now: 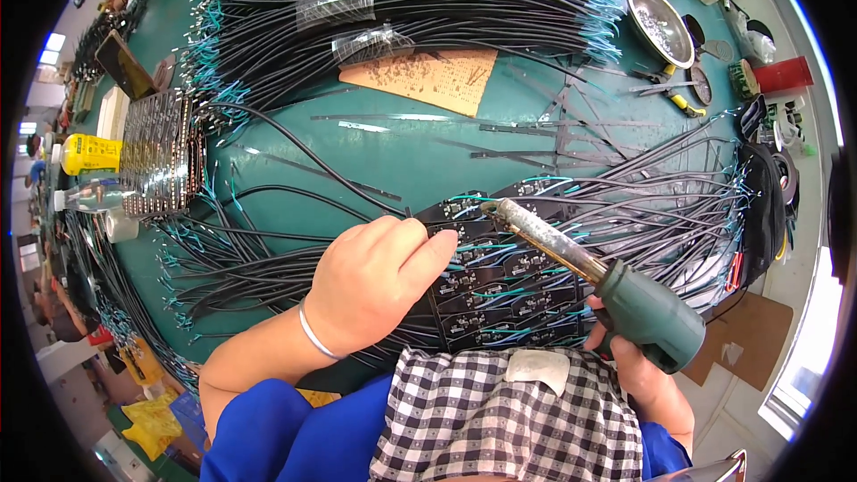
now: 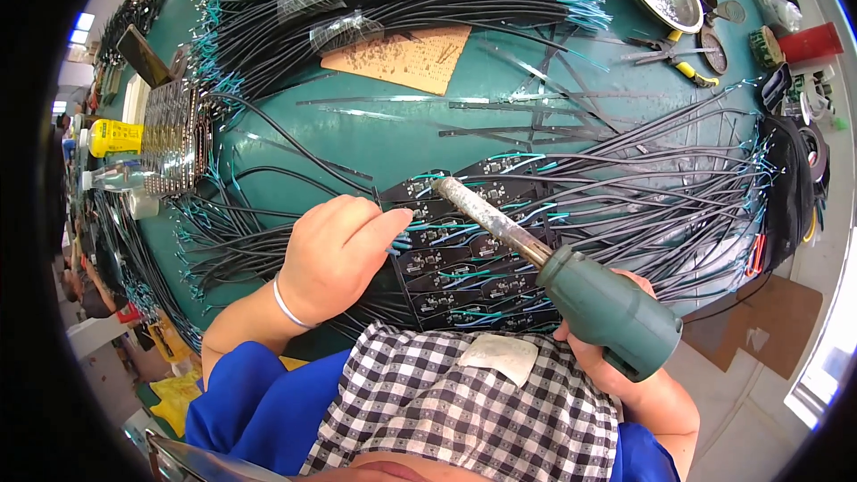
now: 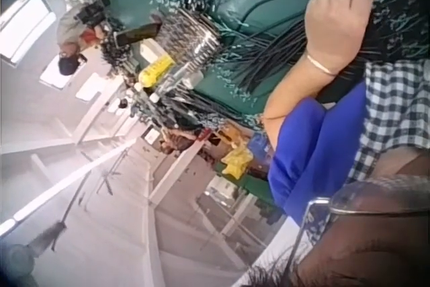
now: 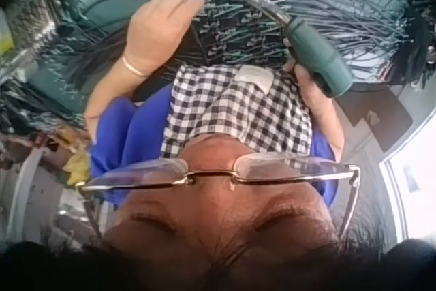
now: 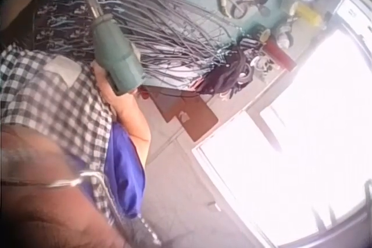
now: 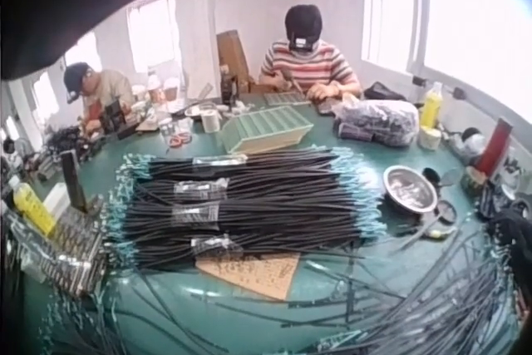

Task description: The person solders wires onto a panel of circuit boards using a soldering iron, then sets down the iron and arranges the wires by hand.

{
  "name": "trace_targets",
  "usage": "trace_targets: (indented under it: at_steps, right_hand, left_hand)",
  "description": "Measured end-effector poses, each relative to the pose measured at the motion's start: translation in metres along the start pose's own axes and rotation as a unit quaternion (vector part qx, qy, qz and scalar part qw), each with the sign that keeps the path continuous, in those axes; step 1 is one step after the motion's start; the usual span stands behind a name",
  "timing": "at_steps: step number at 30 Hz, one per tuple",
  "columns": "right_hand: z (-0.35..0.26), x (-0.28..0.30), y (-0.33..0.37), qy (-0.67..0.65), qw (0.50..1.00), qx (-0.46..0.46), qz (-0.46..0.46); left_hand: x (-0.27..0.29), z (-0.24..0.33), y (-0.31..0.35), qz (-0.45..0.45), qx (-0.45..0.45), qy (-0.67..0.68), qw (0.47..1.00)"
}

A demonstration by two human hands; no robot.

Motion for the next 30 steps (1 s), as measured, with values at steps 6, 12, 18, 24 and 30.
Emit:
trace_targets:
  at_steps: [6, 12, 18, 24, 30]
  right_hand:
    - [-0.022, -0.008, -0.007, 0.261, 0.949, 0.169, -0.051]
    - [-0.037, -0.024, -0.019, 0.272, 0.930, 0.231, -0.082]
    - [-0.039, -0.028, -0.020, 0.287, 0.925, 0.243, -0.061]
    - [-0.039, -0.026, -0.016, 0.303, 0.922, 0.237, -0.034]
    - [-0.031, -0.024, -0.011, 0.331, 0.919, 0.205, -0.057]
  left_hand:
    - [-0.001, -0.001, -0.003, -0.009, 0.008, -0.007, 1.000]
    - [-0.004, -0.002, -0.006, -0.018, -0.005, -0.004, 1.000]
    - [-0.006, -0.005, -0.006, -0.026, -0.005, -0.011, 1.000]
    - [-0.008, -0.005, -0.009, -0.035, 0.006, -0.013, 0.999]
    - [-0.010, -0.005, -0.008, -0.036, 0.008, -0.015, 0.999]
Point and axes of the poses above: each hand's wrist, its own y-axis away from the middle knuckle, its own x-axis out of the back of the hand, z = x × y, the point moved 8 cm from there along -y, towards the middle knuckle, and after that the axes turned 8 degrees about x, right-handed, at the moved point
